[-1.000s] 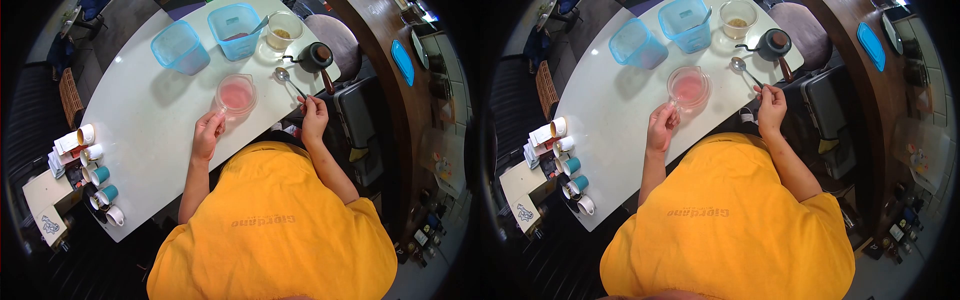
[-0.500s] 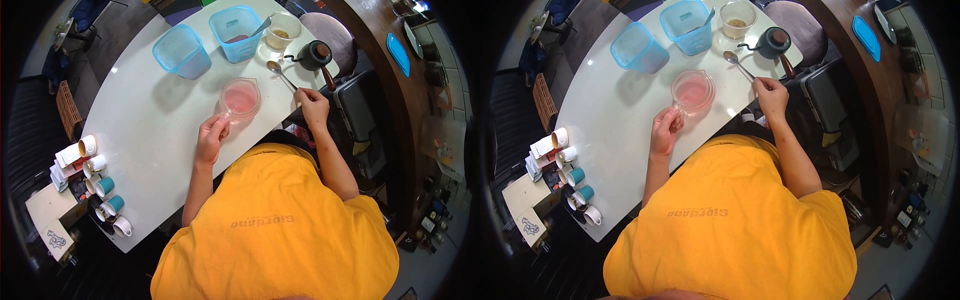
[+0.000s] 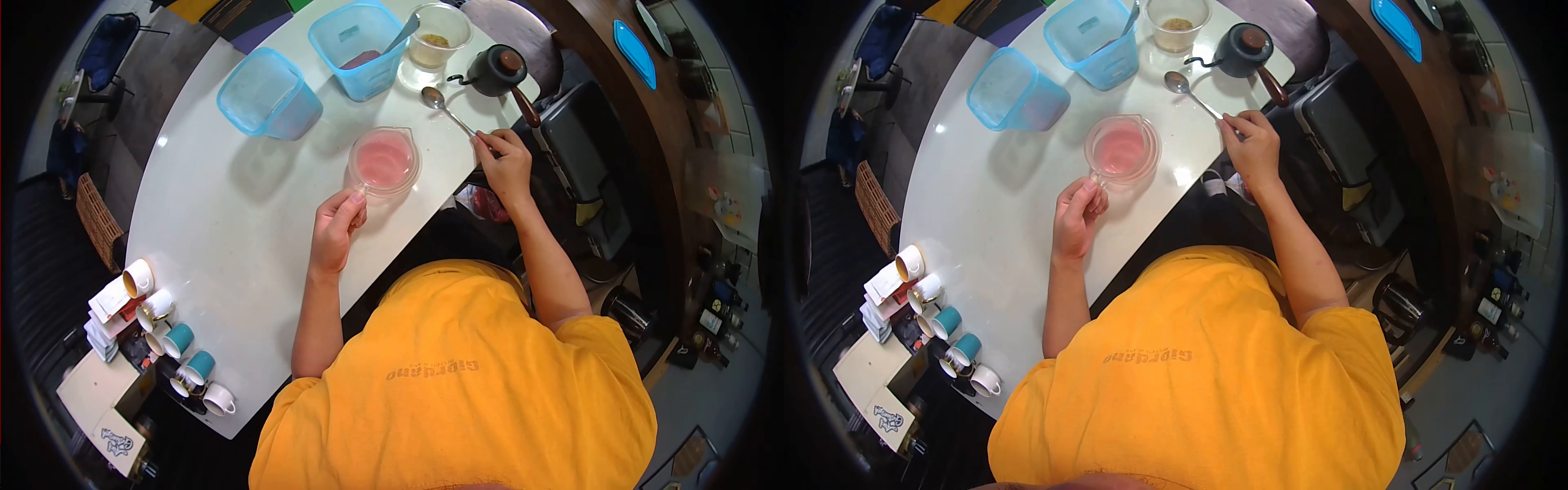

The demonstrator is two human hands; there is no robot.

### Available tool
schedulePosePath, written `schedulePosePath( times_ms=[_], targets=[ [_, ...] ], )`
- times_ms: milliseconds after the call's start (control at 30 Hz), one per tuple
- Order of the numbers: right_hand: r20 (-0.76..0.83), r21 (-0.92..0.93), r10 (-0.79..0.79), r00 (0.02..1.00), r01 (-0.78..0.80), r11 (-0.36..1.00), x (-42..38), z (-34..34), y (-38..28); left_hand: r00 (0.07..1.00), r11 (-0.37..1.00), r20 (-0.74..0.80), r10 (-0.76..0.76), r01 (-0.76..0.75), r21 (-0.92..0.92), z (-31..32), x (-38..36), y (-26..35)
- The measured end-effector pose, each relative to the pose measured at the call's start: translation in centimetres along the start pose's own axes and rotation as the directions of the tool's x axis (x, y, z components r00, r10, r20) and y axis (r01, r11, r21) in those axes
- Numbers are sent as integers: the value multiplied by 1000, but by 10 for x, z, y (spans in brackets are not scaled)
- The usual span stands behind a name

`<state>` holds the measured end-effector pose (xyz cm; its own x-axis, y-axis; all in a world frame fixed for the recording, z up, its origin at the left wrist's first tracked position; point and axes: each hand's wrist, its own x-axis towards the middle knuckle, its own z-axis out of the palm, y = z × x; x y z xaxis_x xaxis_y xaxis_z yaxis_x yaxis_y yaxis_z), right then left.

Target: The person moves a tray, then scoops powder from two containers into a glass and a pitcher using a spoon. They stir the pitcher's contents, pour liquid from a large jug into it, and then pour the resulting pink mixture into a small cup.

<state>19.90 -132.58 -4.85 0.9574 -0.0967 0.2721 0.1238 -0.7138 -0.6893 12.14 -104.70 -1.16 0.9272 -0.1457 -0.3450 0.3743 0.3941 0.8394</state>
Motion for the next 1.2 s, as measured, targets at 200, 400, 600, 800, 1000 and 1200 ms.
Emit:
schedulePosePath(
  times_ms=[200,400,600,800,1000,1200],
  targets=[
    [-26,15,-66,997,67,998,-2,0,7,999,998,32,38,-40,50,22,-3,2],
    [-140,166,-62,988,85,982,-10,-60,5,997,997,38,75,-75,4,69,-17,-2],
    [-455,-17,-193,869,208,978,-7,-210,43,993,994,62,100,-96,-59,142,-20,-21],
    [-941,-138,-127,314,-13,990,8,-385,109,989,987,78,129,-120,-110,222,-14,-42],
    [-856,344,313,412,-1,939,53,-480,147,984,988,115,138,-128,-89,271,-9,-52],
    [-811,459,441,385,-49,887,85,-494,166,984,989,101,147,-146,-18,273,-16,-56]
  ],
)
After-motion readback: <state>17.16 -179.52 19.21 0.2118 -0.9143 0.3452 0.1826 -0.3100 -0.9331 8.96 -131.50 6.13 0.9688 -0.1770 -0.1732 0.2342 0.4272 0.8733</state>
